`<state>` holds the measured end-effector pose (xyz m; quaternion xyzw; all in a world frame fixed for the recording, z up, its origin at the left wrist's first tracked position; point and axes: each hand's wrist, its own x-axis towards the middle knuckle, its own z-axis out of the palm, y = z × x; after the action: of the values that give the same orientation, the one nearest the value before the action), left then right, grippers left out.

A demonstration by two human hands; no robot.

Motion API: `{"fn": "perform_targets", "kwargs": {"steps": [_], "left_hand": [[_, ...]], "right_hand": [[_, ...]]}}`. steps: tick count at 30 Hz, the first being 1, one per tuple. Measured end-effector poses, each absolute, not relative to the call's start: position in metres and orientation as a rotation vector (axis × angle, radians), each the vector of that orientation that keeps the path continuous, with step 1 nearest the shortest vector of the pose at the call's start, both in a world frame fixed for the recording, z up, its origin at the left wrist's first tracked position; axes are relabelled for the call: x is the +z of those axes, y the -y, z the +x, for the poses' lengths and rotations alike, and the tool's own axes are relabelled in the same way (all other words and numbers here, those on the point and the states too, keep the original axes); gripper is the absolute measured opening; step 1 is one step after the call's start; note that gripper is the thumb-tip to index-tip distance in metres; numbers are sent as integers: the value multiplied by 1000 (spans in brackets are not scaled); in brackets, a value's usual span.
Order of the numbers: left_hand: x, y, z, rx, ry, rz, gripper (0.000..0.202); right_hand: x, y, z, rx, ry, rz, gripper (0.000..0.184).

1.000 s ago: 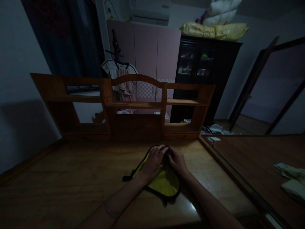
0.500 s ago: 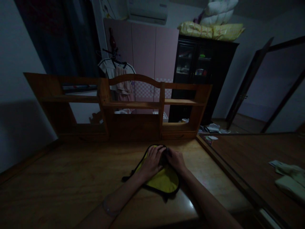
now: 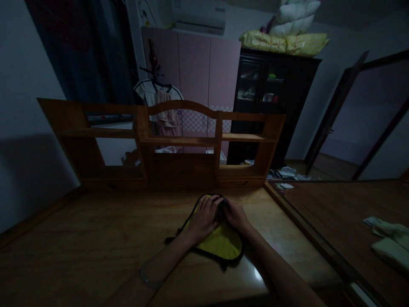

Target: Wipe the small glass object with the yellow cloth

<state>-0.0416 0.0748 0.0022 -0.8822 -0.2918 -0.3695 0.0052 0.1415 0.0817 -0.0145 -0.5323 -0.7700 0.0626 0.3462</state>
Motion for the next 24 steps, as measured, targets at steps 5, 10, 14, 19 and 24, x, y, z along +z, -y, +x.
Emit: {"fn": "perform_targets", "kwargs": {"steps": [5, 10, 14, 19, 24], "left_hand": [[1, -70, -40, -1216, 971, -2744, 78], [-3, -69, -42, -1178, 946, -2718, 76], [-6, -70, -41, -1146, 909, -2698, 73], [-9, -70, -41, -1297, 888, -2610, 70], [-8, -67, -43, -1391, 841, -2524, 67]], "right_hand": [[-15, -85, 138, 355, 1885, -1199, 33], [-12, -86, 137, 583, 1772, -1109, 32], [-7, -81, 137, 657, 1804, -1050, 39], [-3, -80, 136, 676, 1782, -1059, 31], [2, -80, 132, 794, 1763, -1075, 26]]}}
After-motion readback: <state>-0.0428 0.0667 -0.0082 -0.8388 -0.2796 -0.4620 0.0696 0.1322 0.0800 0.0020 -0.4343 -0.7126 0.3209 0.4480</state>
